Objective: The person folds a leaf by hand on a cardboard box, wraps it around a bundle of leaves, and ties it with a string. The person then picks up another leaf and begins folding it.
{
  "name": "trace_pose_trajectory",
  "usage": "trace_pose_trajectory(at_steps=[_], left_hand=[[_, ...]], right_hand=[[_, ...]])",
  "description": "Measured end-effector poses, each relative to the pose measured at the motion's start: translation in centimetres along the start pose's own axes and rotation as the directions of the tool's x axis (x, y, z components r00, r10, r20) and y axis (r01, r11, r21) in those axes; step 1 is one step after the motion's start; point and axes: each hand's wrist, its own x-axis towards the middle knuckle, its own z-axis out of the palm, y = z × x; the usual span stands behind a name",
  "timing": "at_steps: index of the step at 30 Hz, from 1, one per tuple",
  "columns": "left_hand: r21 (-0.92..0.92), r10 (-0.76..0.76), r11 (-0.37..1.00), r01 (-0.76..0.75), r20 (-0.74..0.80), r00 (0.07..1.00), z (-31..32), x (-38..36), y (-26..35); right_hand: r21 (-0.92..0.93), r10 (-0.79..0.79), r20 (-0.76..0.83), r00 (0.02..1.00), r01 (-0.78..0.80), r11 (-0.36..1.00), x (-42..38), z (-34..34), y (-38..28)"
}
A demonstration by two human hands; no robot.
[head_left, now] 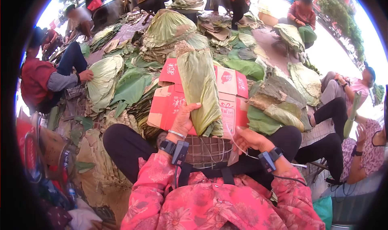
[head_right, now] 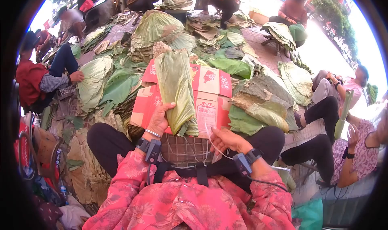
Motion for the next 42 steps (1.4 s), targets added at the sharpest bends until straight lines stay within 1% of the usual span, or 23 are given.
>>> trace_pose_trajectory(at_steps=[2,3,6,7,10,12,14,15,18,19,21,22,23,27,28,31,33,34,36,37,40,41,42], left_hand=[[-0.022,-0.025,0.999,0.025,0.011,1.0,-0.1,0.0,0.3],[-0.022,-0.004,1.0,0.005,0.018,1.0,0.1,-0.1,0.3],[-0.095,-0.066,0.993,0.069,0.034,0.997,-0.6,0.2,0.2],[-0.116,-0.095,0.988,0.101,0.052,0.994,-0.6,0.2,0.2],[-0.129,-0.181,0.972,0.196,0.118,0.976,-0.6,-0.2,-0.2],[-0.087,-0.228,0.966,0.243,0.152,0.962,-0.6,-0.5,-1.1],[-0.022,-0.243,0.968,0.25,0.17,0.955,0.3,-1.1,-1.4],[0.022,-0.228,0.973,0.228,0.183,0.956,0.9,-1.5,-1.3],[0.13,-0.206,0.974,0.186,0.16,0.965,0.8,-1.1,-1.0],[0.141,-0.189,0.975,0.169,0.143,0.971,0.5,-0.7,-0.8],[0.135,-0.121,0.985,0.11,0.082,0.989,0.3,-0.2,0.0],[0.163,-0.122,0.98,0.112,0.054,0.991,-0.1,0.3,0.4],[0.191,-0.123,0.975,0.116,0.024,0.992,-0.8,1.1,0.6],[0.422,-0.146,0.888,0.183,-0.12,0.982,-3.5,4.0,0.5],[0.475,-0.158,0.854,0.211,-0.15,0.976,-3.8,4.6,0.4],[0.883,0.004,0.396,0.251,-0.275,0.961,-4.5,5.4,0.2],[0.943,0.11,0.306,0.134,-0.175,0.978,-5.0,5.7,-0.6],[0.964,0.159,0.254,0.077,-0.121,0.98,-4.9,5.7,-0.9],[0.974,0.251,0.225,-0.034,-0.024,0.968,-4.7,5.3,-1.2],[0.975,0.295,0.205,-0.089,0.025,0.955,-4.6,5.2,-1.4],[0.945,0.583,0.315,-0.088,-0.12,0.803,-5.2,5.3,-2.0],[0.909,0.555,0.415,-0.037,-0.22,0.803,-5.6,5.1,-1.6],[0.868,0.56,0.492,-0.072,-0.252,0.789,-6.4,5.3,-1.7]], right_hand=[[0.19,-0.079,0.119,0.99,0.055,0.98,-0.1,-0.9,-0.2],[0.158,-0.127,0.153,0.98,0.103,0.982,-0.3,-1.1,-0.7],[0.178,-0.244,0.083,0.966,0.226,0.958,0.4,-1.7,-0.7],[0.153,-0.281,-0.026,0.959,0.282,0.947,0.6,-1.3,-0.9],[-0.067,-0.402,-0.17,0.9,0.397,0.916,2.4,-0.2,-2.5],[-0.413,-0.56,-0.121,0.82,0.471,0.779,4.6,-0.1,-3.1],[-0.708,-0.707,-0.002,0.707,0.498,0.5,7.0,0.6,-3.5],[-0.66,-0.863,0.129,0.488,0.692,0.293,7.9,1.2,-3.5],[-0.52,-0.849,0.213,0.483,0.792,0.32,9.4,1.7,-4.8],[-0.565,-0.878,0.222,0.424,0.79,0.238,9.4,1.9,-5.6],[-0.677,-0.624,0.058,0.779,0.49,0.549,8.5,1.1,-7.8],[-0.704,-0.445,-0.043,0.894,0.289,0.649,8.1,0.4,-8.7],[-0.682,-0.499,-0.033,0.866,0.346,0.644,8.2,-0.4,-9.2],[-0.588,-0.489,0.025,0.872,0.409,0.698,10.1,-3.0,-10.7],[-0.634,-0.501,0.033,0.865,0.406,0.658,10.6,-3.2,-11.1],[-0.771,-0.562,0.066,0.825,0.399,0.496,11.6,-2.7,-11.9],[-0.86,-0.637,0.115,0.762,0.397,0.321,12.5,-1.3,-12.5],[-0.841,-0.665,0.135,0.734,0.44,0.315,13.8,-0.9,-12.2],[-0.798,-0.719,0.171,0.674,0.523,0.3,16.3,0.4,-11.3],[-0.738,-0.713,0.154,0.684,0.559,0.377,16.8,1.2,-11.0],[-0.574,-0.692,0.154,0.705,0.634,0.518,19.1,3.0,-9.8],[-0.546,-0.741,0.159,0.652,0.684,0.484,20.6,3.2,-8.8],[-0.556,-0.71,0.135,0.691,0.646,0.523,20.8,3.5,-8.7]])
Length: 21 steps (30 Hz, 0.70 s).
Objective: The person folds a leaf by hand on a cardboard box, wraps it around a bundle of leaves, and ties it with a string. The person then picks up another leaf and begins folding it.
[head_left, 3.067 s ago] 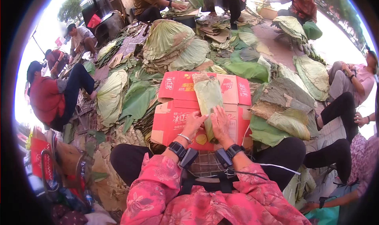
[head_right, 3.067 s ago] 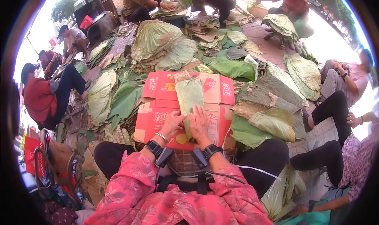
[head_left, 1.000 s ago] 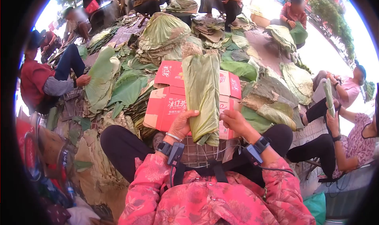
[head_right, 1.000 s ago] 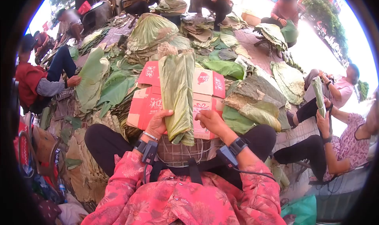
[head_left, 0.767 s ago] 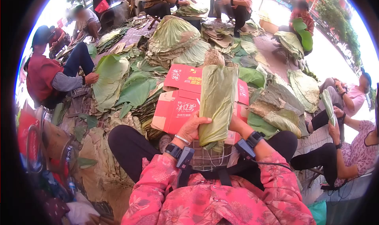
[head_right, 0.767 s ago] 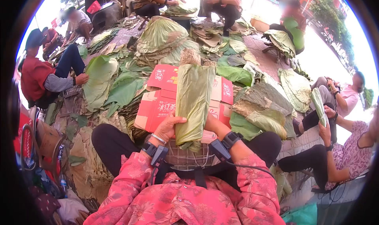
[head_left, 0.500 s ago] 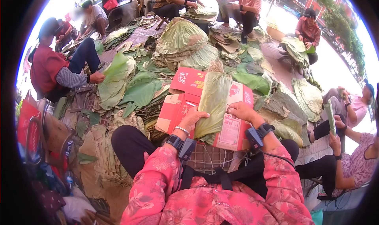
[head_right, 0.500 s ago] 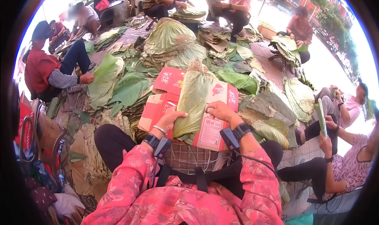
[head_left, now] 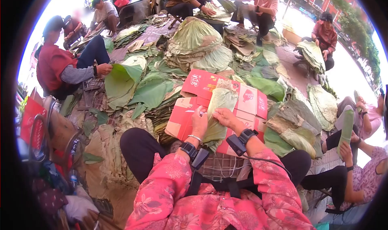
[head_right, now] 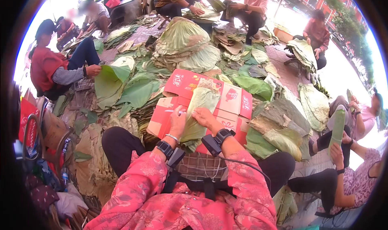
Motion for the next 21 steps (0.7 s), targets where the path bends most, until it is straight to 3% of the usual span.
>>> trace_pose_trajectory(at_steps=[2,4,7,8,11,12,13,14,18,19,21], left_hand=[[-0.182,-0.053,0.982,0.045,-0.04,0.998,-0.2,0.4,-1.6],[0.083,0.164,0.983,-0.162,-0.016,0.986,-0.2,-0.2,-1.0],[0.331,0.499,0.796,-0.507,0.113,0.859,0.2,-0.3,-0.7],[0.378,0.597,0.695,-0.612,0.17,0.784,0.4,-0.3,-0.7],[0.275,0.606,0.733,-0.622,0.15,0.781,0.2,-0.1,0.4],[0.097,0.42,0.898,-0.429,0.095,0.902,0.1,0.4,0.8],[-0.093,0.204,0.976,-0.196,0.085,0.975,-0.2,1.3,1.4],[-0.276,-0.025,0.959,0.057,0.119,0.993,-0.4,1.8,1.8],[-0.572,-0.275,0.798,0.192,-0.061,0.96,-1.4,1.8,1.4],[-0.569,-0.218,0.808,0.156,-0.042,0.975,-1.2,1.7,0.9],[-0.319,0.025,0.948,0.0,0.072,0.997,-0.5,1.1,1.3]], right_hand=[[-0.007,0.112,0.012,0.994,-0.112,0.994,0.1,0.3,0.2],[0.055,0.158,0.033,0.987,-0.16,0.986,0.3,0.3,0.6],[0.162,0.245,0.058,0.968,-0.251,0.954,0.3,0.0,0.8],[0.2,0.276,0.068,0.959,-0.284,0.938,0.2,-0.1,0.8],[0.232,0.368,0.134,0.92,-0.39,0.891,-0.3,-1.3,-0.6],[0.246,0.366,0.137,0.921,-0.389,0.888,-0.4,-1.6,-0.8],[0.26,0.364,0.14,0.921,-0.389,0.884,-0.5,-1.8,-0.8],[0.274,0.366,0.142,0.92,-0.392,0.878,-0.7,-2.0,-0.8],[0.292,0.297,0.147,0.944,-0.328,0.898,-0.6,-1.4,-0.3],[0.29,0.284,0.136,0.949,-0.312,0.905,-0.2,-0.8,0.0],[0.289,0.304,0.124,0.945,-0.327,0.9,0.0,-0.4,0.2]])
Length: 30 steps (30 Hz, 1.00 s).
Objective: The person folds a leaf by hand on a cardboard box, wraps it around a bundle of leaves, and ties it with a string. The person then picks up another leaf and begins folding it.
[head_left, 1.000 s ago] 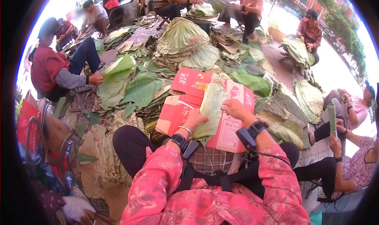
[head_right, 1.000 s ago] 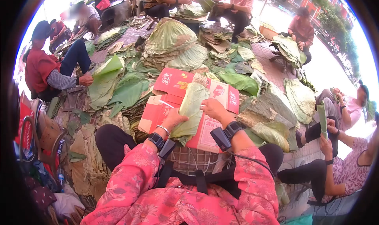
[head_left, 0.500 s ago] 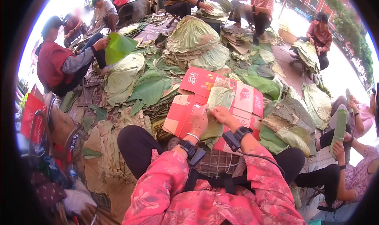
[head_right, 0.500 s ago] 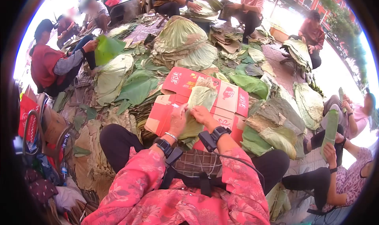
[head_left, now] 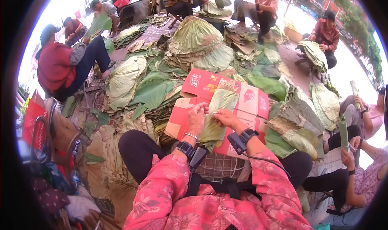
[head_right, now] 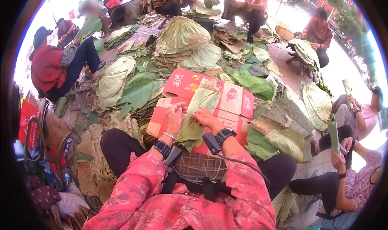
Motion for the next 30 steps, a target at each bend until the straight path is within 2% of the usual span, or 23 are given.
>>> trace_pose_trajectory(at_steps=[1,2,5,6,8,11,12,15,18,21,23,24,25,27,28,30], left_hand=[[0.136,0.075,0.987,-0.09,0.11,0.991,0.5,-0.5,0.6],[0.25,0.028,0.965,-0.08,0.205,0.978,0.9,-0.8,1.4],[0.505,0.08,0.844,-0.182,0.216,0.973,1.0,-1.1,-0.3],[0.394,0.167,0.89,-0.231,0.19,0.968,1.3,-1.0,-0.8],[0.503,0.101,0.839,-0.206,0.23,0.968,1.1,-1.0,-1.6],[0.577,0.053,0.8,-0.163,0.202,0.978,1.7,-1.1,-0.8],[0.587,0.047,0.797,-0.145,0.178,0.983,1.8,-1.1,-0.8],[0.617,0.023,0.77,-0.163,0.228,0.973,1.7,-0.9,-1.0],[0.615,0.168,0.724,-0.312,0.283,0.944,1.2,0.0,-4.7],[0.28,0.16,0.934,-0.222,0.227,0.961,1.6,-0.3,-5.1],[0.224,0.111,0.962,-0.158,0.208,0.972,2.1,-1.3,-2.6],[0.195,0.085,0.973,-0.125,0.201,0.976,2.2,-1.6,-1.6],[0.238,0.047,0.966,-0.106,0.24,0.97,2.0,-1.5,-1.4],[0.322,-0.037,0.944,-0.07,0.312,0.949,1.6,-1.4,-1.3],[0.302,-0.011,0.949,-0.093,0.324,0.946,1.5,-1.4,-1.5],[0.26,0.047,0.954,-0.146,0.354,0.934,1.8,-1.1,-1.8]], right_hand=[[0.005,0.031,-0.009,0.999,-0.031,0.999,-0.1,0.1,-0.5],[0.008,0.062,-0.019,0.998,-0.061,0.998,-0.2,0.2,-1.0],[0.03,0.044,0.086,0.995,-0.047,0.998,-0.1,-0.7,-1.0],[-0.054,0.049,0.071,0.996,-0.046,0.998,-0.1,-1.3,-1.5],[-0.218,0.059,0.045,0.997,-0.048,0.975,0.1,-2.2,-2.6],[-0.426,-0.292,-0.02,0.956,0.256,0.868,0.8,-2.2,-3.2],[-0.586,-0.354,0.011,0.935,0.293,0.755,0.6,-2.0,-4.4],[-0.661,-0.585,0.167,0.794,0.53,0.531,1.0,-0.9,-5.5],[-0.6,-0.337,0.269,0.902,0.43,0.675,0.0,0.5,-8.4],[-0.51,-0.296,0.313,0.902,0.423,0.749,0.9,1.0,-8.4],[-0.222,-0.207,0.251,0.946,0.264,0.939,-0.5,1.1,-10.5],[-0.061,-0.152,0.232,0.961,0.17,0.983,-1.1,1.0,-11.5],[0.007,-0.25,0.068,0.966,0.25,0.968,-1.1,0.7,-11.8],[0.096,-0.386,-0.274,0.881,0.424,0.901,-1.2,-0.7,-12.2],[-0.083,-0.408,-0.293,0.865,0.402,0.912,-0.8,-1.6,-11.7],[-0.38,-0.576,-0.118,0.809,0.499,0.778,-1.1,-1.8,-9.5]])
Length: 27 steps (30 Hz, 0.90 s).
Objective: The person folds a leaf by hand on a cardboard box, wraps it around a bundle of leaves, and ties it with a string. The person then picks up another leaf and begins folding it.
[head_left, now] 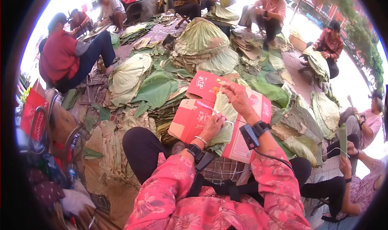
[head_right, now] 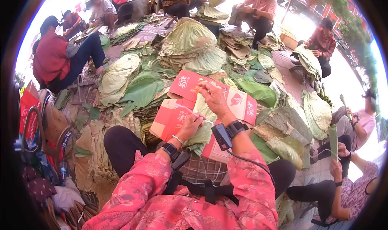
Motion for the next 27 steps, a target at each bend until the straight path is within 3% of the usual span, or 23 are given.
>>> trace_pose_trajectory(at_steps=[1,3,4,8,11,14,17,19,20,22,27], left_hand=[[0.0,0.005,1.0,-0.005,0.017,1.0,0.1,0.1,0.1],[-0.004,0.007,1.0,-0.007,0.038,0.999,0.0,-0.3,0.2],[0.126,0.045,0.991,-0.056,0.084,0.995,-0.3,-0.4,0.5],[0.083,0.008,0.996,-0.021,0.155,0.988,-0.7,-0.5,1.0],[0.096,-0.018,0.995,-0.004,0.234,0.972,-1.0,-0.2,1.4],[0.04,-0.052,0.998,0.043,0.279,0.959,-1.0,-0.2,1.3],[-0.007,-0.018,1.0,0.021,0.249,0.968,-1.3,0.2,0.0],[0.041,0.06,0.997,-0.066,0.14,0.988,-1.7,0.4,-0.1],[0.022,0.036,0.999,-0.039,0.113,0.993,-1.9,0.4,-0.2],[-0.019,-0.012,1.0,0.013,0.058,0.998,-2.2,0.5,0.3],[0.089,-0.058,0.995,0.053,0.049,0.997,-2.0,0.6,0.7]], right_hand=[[-0.132,-0.101,0.072,0.992,0.11,0.985,-0.9,0.3,1.1],[-0.189,-0.161,0.195,0.968,0.198,0.962,-2.2,1.5,3.4],[-0.148,-0.146,0.223,0.964,0.182,0.972,-2.7,1.8,4.1],[-0.101,0.032,0.321,0.946,0.0,0.995,-2.7,1.8,5.4],[-0.179,0.124,0.429,0.895,-0.05,0.983,-2.1,0.6,4.8],[-0.065,0.243,0.417,0.876,-0.238,0.969,-2.4,0.1,5.1],[-0.155,0.316,0.431,0.845,-0.275,0.949,-2.8,-0.2,4.7],[-0.284,0.249,0.335,0.909,-0.155,0.946,-3.0,-0.3,4.9],[-0.351,0.208,0.289,0.934,-0.1,0.931,-3.2,-0.3,5.0],[-0.261,0.225,0.243,0.943,-0.16,0.952,-3.6,-0.4,5.9],[0.064,0.377,0.166,0.911,-0.391,0.918,-4.6,0.3,4.5]])
